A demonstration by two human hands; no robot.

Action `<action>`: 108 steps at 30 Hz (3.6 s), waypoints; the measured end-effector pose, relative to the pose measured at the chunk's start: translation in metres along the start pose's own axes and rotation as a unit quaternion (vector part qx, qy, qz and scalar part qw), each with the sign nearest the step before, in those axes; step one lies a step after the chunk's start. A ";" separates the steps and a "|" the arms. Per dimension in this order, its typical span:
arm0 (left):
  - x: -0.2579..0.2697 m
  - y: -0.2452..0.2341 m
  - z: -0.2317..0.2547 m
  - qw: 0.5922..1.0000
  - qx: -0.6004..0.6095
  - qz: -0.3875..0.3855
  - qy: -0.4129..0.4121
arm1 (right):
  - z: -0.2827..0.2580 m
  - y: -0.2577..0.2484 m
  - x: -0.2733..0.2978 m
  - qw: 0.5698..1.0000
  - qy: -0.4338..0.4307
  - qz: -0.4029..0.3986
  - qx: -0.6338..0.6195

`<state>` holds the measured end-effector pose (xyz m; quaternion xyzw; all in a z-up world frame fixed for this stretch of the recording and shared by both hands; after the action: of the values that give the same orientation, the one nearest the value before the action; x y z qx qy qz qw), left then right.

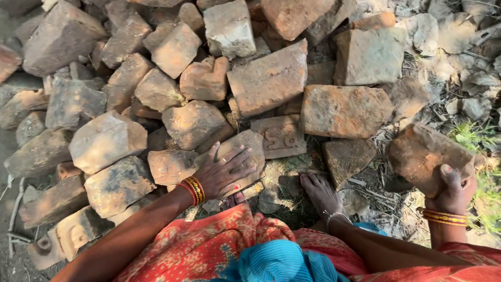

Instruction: The person stands over a pile of broken bricks on the ground and arranges them, picking up bricks one at a time and fitting them together into a flat, tightly packed layer, turning and repositioning pieces to fill gaps.

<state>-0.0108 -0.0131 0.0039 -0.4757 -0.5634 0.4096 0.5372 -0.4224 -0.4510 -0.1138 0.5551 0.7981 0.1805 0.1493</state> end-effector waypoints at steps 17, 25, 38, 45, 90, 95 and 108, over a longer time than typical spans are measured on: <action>0.012 -0.001 -0.026 0.988 0.016 0.121 -0.099 | 0.055 0.331 0.054 0.585 -0.334 -0.515 0.530; -0.008 -0.006 -0.007 0.999 0.040 -0.009 -0.031 | 0.029 0.342 0.069 0.515 -0.188 -0.537 0.641; -0.027 0.000 -0.015 0.996 0.044 -0.069 -0.037 | 0.074 0.298 0.075 0.663 -0.116 -0.517 0.529; -0.024 -0.006 -0.018 1.000 0.028 0.008 -0.006 | -0.006 0.276 0.066 0.802 -0.078 -0.446 0.390; -0.044 0.012 -0.034 0.988 0.014 -0.149 -0.025 | 0.017 0.073 -0.045 0.606 0.103 -0.241 0.751; -0.050 0.017 -0.035 0.994 0.003 -0.107 -0.001 | -0.042 0.170 -0.037 0.647 -0.116 -0.323 0.681; -0.025 -0.004 -0.019 0.997 -0.033 -0.062 0.037 | 0.017 0.336 -0.045 0.358 -0.162 -0.515 0.762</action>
<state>0.0071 -0.0397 0.0041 -0.4725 -0.5844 0.3388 0.5660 -0.1204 -0.3842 0.0256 -0.0696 0.6848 -0.7103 -0.1472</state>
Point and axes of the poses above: each hand's wrist, its own x-axis away from the middle knuckle, its own y-axis out of the palm, z = x × y, the point moved 3 cm from there along -x, towards the middle knuckle, and after that the axes turned 5 degrees about -x, right-handed, at the moved point
